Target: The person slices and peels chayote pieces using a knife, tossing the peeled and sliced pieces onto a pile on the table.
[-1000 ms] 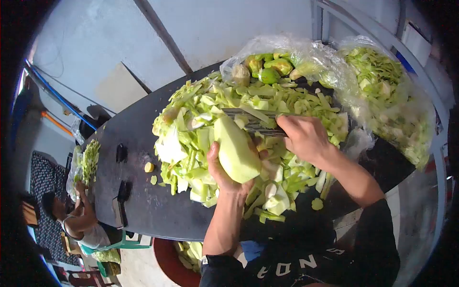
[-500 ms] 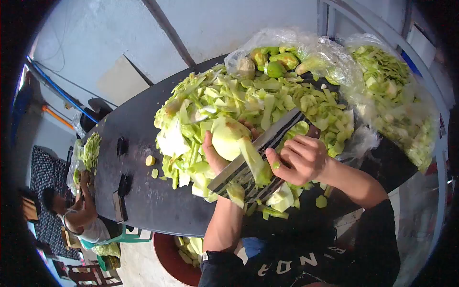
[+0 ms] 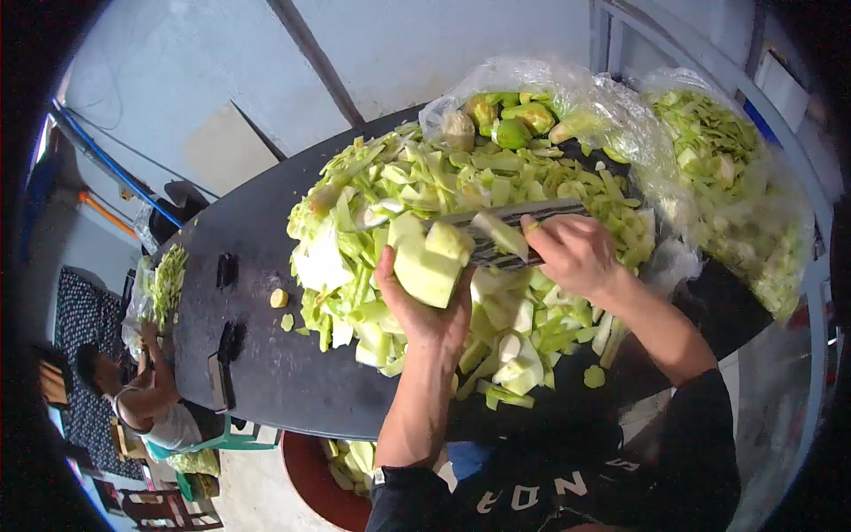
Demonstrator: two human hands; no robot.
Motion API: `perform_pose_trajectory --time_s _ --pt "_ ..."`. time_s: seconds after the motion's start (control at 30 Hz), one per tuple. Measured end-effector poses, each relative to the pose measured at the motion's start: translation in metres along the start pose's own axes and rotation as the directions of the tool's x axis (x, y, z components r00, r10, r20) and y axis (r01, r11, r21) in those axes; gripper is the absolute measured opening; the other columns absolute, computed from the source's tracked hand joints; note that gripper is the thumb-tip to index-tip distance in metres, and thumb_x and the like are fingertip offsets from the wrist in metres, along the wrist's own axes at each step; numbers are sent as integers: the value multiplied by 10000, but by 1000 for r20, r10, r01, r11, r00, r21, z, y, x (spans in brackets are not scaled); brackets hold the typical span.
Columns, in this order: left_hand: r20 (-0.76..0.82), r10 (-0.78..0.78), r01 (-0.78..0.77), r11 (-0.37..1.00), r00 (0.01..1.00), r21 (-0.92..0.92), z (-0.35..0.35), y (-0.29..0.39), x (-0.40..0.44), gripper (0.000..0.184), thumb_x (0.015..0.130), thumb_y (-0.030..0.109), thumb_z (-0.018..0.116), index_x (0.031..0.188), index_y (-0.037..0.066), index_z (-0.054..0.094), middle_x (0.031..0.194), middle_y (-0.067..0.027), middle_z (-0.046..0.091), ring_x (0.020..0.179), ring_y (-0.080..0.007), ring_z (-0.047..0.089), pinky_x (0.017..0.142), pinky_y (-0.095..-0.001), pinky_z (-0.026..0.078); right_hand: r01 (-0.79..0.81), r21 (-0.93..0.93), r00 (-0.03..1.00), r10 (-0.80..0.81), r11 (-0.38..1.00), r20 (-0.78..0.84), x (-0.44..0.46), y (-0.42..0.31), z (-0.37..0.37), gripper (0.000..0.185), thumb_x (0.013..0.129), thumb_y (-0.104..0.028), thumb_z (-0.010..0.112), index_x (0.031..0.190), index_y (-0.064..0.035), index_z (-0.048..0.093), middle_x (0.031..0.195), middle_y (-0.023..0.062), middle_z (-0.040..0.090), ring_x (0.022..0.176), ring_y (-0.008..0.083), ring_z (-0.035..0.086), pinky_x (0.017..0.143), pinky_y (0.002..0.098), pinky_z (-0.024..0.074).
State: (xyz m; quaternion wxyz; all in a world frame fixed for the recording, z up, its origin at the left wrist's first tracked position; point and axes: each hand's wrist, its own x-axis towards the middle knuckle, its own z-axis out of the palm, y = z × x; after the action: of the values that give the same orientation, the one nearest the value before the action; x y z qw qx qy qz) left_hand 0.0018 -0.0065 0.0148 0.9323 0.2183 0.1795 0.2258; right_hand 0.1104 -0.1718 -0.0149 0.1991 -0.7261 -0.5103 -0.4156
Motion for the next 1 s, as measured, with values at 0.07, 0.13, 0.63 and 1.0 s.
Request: perform_pose_trajectory --time_s 0.07,0.13,0.63,1.0 --pt "50 -2 3 1000 999 -11 -7 -1 5 552 856 526 523 1164 70 565 1095 -104 629 1020 -254 597 901 -393 477 29 22 999 -30 999 19 5 -4 -10 134 757 -75 629 882 -31 653 623 1 539 533 143 583 453 267 464" --pt "89 -13 14 1000 996 -11 -11 0 4 564 855 526 517 1176 65 561 1094 -114 631 1013 -266 605 897 -403 484 42 52 998 -44 998 43 9 -15 -19 139 745 -66 631 878 -30 650 621 1 531 527 142 577 449 265 461" --pt "296 -59 43 997 953 60 -16 -4 0 589 827 532 528 1258 132 557 1180 -124 619 1089 -306 582 910 -534 475 -219 134 972 204 966 117 4 -6 -9 174 745 -33 594 918 -54 602 630 61 574 557 260 618 460 376 493" --pt "286 -14 -17 994 958 104 -13 -5 -5 668 807 485 548 1345 95 474 1197 -153 581 1093 -314 565 967 -478 445 -123 113 985 107 986 138 2 -16 -5 91 770 -79 610 853 -77 574 621 37 574 529 216 610 429 358 473"
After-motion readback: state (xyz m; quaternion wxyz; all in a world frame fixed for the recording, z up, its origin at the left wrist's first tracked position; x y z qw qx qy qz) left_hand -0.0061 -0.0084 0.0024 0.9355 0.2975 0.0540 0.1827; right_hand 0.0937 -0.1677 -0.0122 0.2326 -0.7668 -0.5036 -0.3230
